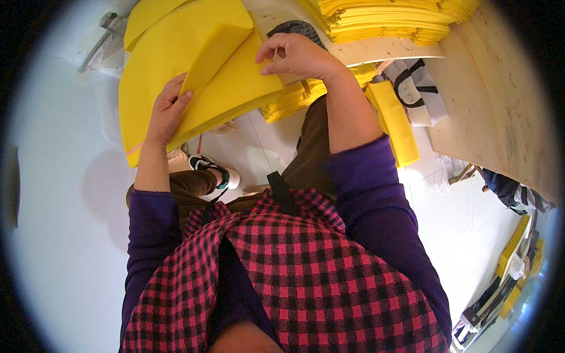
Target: The person folds yellow sheets in half and stacks them on a table. They repeatedly pick up a sheet, fold it, and place it on a growing pile.
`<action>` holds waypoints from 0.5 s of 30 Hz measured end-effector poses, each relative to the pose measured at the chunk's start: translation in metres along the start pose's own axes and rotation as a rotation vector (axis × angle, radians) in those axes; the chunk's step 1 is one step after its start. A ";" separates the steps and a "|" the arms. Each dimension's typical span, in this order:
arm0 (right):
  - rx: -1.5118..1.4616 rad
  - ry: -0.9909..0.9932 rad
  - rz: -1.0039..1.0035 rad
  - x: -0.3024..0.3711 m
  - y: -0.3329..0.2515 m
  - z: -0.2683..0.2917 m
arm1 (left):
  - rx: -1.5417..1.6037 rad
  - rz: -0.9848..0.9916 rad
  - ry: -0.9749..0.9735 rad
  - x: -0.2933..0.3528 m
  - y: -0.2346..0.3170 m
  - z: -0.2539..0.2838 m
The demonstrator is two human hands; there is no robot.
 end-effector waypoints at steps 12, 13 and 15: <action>0.043 0.025 -0.044 -0.008 0.005 -0.007 | -0.035 -0.061 0.022 -0.001 0.001 -0.001; 0.011 0.044 -0.033 -0.008 0.006 -0.007 | -0.041 -0.068 0.015 -0.002 0.002 -0.001; 0.001 0.067 -0.017 -0.009 0.008 -0.006 | -0.051 -0.079 0.003 -0.001 0.003 -0.001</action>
Point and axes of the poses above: each hand's wrist, its own x-axis away from the middle knuckle, its own z-axis out of the back of the hand, y = z × x, the point moved 2 cm from there along -x, towards the middle knuckle, and after that the axes turned 8 degrees about -y, right-handed, at the moved point
